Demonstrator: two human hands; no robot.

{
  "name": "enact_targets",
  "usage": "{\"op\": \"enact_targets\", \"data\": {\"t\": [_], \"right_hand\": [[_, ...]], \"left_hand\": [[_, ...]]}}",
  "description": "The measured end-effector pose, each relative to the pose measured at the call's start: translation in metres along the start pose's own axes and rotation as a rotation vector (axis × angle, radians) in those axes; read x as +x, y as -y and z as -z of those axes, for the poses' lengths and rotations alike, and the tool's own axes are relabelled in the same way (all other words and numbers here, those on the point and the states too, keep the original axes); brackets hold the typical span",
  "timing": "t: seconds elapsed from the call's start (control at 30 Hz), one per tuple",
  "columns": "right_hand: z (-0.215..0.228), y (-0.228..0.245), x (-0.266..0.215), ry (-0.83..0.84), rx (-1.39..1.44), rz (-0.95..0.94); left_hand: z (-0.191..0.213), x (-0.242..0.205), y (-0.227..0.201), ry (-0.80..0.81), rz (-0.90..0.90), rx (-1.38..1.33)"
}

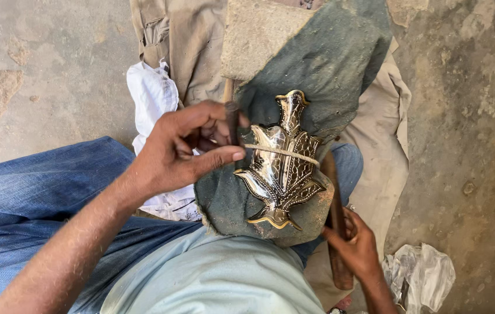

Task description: The person uses a hammer and chisel to emboss a decorative pattern on a metal object. They repeatedly strike the chisel along the surface, repositioning the object and adjusting the chisel as needed.

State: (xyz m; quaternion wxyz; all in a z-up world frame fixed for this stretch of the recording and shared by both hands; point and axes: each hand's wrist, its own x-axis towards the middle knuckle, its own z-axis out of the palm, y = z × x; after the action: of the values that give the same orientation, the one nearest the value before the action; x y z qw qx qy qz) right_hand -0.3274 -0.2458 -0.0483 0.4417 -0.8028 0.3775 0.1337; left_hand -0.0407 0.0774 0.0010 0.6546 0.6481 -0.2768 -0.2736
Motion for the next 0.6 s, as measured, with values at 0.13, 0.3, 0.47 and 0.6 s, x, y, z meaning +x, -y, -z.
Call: {"op": "enact_targets", "data": {"t": [0.13, 0.3, 0.47, 0.6], "right_hand": [[-0.007, 0.032, -0.047, -0.111, -0.115, 0.338], [-0.008, 0.062, -0.078, -0.028, 0.119, 0.536], [-0.015, 0.066, -0.07, 0.021, 0.184, 0.596], [-0.032, 0.065, -0.062, 0.048, 0.232, 0.647]], "left_hand": [[-0.02, -0.014, 0.011, -0.079, 0.1, -0.136], [-0.035, -0.008, 0.019, -0.086, -0.037, -0.021], [-0.047, 0.005, 0.028, -0.194, -0.187, 0.443], [-0.055, 0.009, 0.03, -0.204, 0.058, 0.386]]}}
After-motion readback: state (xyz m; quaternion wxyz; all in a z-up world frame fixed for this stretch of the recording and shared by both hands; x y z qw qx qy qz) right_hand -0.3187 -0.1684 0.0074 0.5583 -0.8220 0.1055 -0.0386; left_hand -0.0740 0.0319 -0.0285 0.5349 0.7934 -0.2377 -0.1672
